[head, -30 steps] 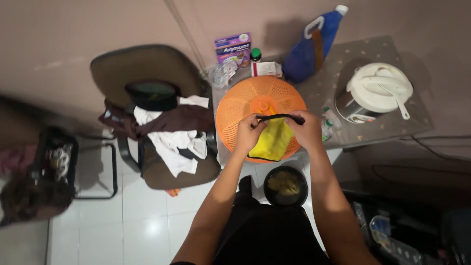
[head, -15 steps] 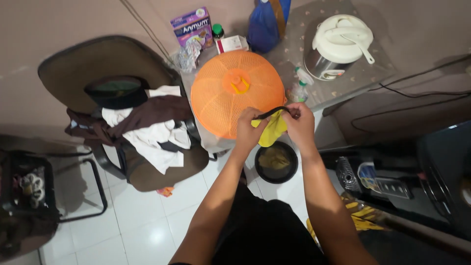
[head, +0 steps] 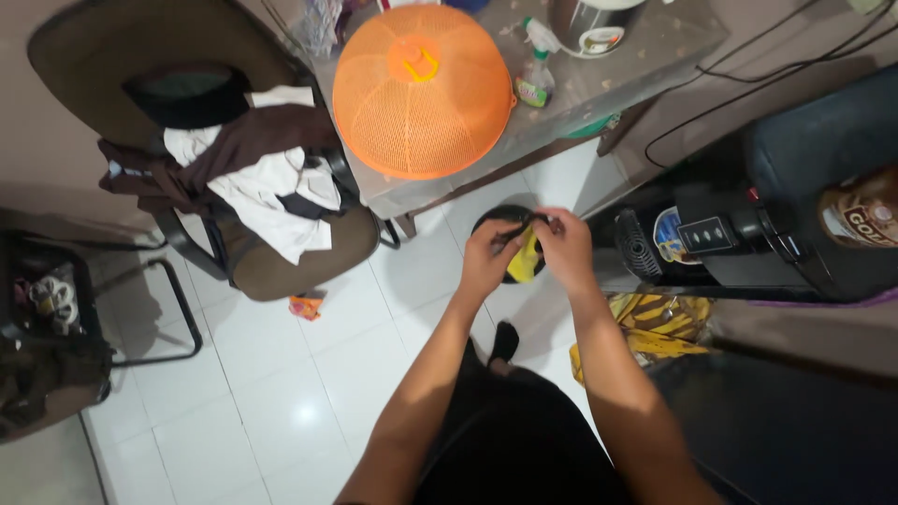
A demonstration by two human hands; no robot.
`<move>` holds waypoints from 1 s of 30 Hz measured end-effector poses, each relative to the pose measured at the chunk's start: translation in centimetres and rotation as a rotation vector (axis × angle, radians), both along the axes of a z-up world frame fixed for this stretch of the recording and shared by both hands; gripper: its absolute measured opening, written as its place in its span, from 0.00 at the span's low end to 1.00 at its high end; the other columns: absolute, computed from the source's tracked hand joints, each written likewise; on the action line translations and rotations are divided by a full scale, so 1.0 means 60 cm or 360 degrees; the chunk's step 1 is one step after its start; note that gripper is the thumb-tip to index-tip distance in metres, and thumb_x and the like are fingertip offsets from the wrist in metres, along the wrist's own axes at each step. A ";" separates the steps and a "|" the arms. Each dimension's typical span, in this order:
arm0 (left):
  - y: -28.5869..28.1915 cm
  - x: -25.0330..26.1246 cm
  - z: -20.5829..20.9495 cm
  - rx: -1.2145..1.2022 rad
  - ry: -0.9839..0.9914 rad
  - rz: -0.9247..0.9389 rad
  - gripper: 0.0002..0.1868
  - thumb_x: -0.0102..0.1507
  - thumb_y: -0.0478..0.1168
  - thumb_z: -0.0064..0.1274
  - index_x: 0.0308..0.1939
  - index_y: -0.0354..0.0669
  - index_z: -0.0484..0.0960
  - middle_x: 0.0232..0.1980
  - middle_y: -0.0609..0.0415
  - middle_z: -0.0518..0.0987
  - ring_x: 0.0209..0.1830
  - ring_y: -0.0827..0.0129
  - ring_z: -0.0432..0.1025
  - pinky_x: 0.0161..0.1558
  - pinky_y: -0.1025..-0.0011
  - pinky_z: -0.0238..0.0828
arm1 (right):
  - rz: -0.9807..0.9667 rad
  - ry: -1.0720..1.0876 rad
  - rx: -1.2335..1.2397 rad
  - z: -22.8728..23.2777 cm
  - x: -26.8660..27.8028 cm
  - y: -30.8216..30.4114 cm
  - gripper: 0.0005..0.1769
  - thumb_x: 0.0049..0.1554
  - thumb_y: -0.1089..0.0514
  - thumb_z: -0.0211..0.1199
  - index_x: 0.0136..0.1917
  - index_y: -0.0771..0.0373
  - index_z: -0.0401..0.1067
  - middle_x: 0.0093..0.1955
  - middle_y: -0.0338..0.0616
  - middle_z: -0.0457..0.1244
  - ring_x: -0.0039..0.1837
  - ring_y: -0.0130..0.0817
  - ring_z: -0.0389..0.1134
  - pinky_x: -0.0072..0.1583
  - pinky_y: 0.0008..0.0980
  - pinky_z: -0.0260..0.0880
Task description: The recorder cleans a glass window using a cleaning cloth and water from a bucket.
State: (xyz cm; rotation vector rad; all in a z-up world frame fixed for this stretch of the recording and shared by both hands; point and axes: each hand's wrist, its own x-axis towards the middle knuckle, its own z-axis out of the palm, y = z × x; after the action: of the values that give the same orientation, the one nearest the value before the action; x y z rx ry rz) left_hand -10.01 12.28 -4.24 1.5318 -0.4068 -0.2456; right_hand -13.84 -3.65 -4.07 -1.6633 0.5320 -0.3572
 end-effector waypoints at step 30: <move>-0.219 -0.027 -0.035 0.0289 -0.0137 0.0233 0.10 0.61 0.33 0.62 0.46 0.37 0.85 0.36 0.49 0.79 0.32 0.64 0.74 0.35 0.68 0.71 | -0.0118 -0.0001 -0.0571 -0.009 -0.024 -0.243 0.16 0.55 0.63 0.66 0.58 0.62 0.76 0.49 0.45 0.70 0.51 0.35 0.73 0.55 0.33 0.72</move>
State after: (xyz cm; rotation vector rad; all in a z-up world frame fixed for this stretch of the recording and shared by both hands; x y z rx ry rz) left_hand -11.64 -0.84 -6.37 1.7470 -0.3449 -0.1042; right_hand -15.26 -18.22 -4.59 -1.9913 0.5530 -0.5312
